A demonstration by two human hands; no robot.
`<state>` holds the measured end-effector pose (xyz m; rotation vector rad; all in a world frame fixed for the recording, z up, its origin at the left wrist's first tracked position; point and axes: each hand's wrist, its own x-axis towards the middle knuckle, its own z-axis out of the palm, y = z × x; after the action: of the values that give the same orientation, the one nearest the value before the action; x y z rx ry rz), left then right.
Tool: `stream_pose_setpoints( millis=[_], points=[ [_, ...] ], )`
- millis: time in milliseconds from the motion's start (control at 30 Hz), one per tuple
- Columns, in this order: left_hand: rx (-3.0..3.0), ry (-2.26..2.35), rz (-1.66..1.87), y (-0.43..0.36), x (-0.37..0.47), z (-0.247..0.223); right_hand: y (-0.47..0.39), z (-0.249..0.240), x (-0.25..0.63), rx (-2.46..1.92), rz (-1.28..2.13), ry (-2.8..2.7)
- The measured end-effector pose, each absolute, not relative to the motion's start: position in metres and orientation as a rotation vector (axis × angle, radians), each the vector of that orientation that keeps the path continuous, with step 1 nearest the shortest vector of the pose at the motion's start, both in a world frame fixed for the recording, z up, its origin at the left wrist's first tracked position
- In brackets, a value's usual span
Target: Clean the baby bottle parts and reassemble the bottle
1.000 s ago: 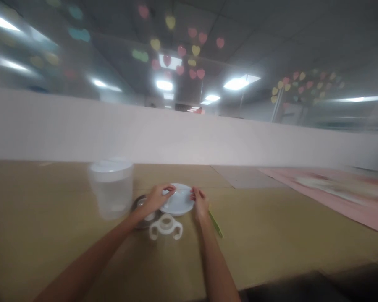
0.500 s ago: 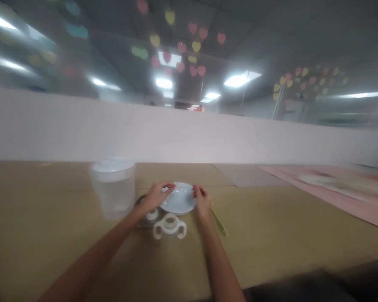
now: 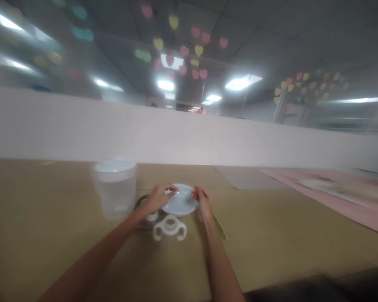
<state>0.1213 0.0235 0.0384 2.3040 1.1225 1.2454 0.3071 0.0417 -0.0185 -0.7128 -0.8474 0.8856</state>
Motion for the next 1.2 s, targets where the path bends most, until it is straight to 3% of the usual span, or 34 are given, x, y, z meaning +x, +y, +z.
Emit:
stream_pose_setpoints(
  millis=[1200],
  points=[
    [2.082, 1.167, 1.269, 0.0249, 0.1232, 0.0386, 0.0439, -0.0205, 0.3055, -0.633, 0.957, -0.84]
  ],
)
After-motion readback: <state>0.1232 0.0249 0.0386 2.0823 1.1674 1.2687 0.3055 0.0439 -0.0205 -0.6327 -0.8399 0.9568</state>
